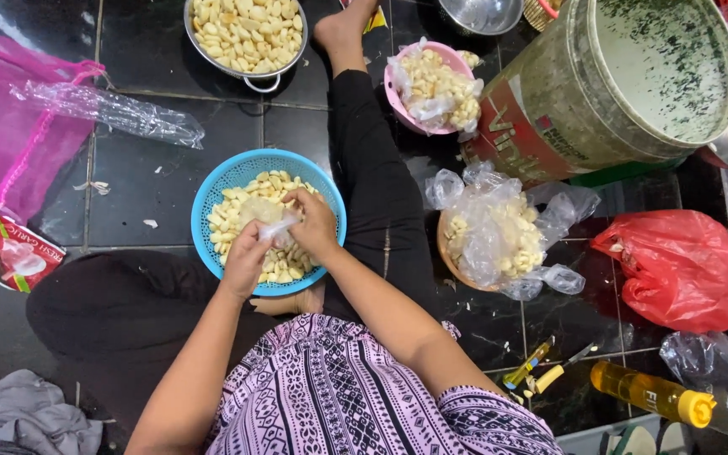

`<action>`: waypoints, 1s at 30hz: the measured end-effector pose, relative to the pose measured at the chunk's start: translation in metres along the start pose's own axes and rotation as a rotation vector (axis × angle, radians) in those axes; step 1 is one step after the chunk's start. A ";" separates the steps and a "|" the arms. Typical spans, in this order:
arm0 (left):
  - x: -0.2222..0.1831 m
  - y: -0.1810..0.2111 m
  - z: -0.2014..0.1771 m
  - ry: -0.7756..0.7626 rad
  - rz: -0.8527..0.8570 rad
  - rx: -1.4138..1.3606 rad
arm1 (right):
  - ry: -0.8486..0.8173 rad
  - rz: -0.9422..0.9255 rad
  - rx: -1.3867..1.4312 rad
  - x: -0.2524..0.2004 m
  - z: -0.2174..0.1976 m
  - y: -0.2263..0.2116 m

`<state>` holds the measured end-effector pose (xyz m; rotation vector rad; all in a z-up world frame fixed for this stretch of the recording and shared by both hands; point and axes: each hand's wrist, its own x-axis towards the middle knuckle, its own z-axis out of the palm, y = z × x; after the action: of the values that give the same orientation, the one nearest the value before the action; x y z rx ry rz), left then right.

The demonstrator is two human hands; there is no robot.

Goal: Manually packaging peeled garlic cloves into small plastic bags using a small container as a scoop while sitting on the floor.

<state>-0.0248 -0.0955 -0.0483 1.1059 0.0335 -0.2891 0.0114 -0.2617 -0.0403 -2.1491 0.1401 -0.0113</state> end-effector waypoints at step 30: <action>-0.005 0.062 -0.002 -0.363 0.280 1.593 | -0.088 -0.281 -0.099 0.025 -0.004 -0.004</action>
<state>-0.0140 -0.0670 0.0060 2.5740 -0.7958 -0.2313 0.0362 -0.2656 -0.0354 -2.2477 -0.2171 -0.0744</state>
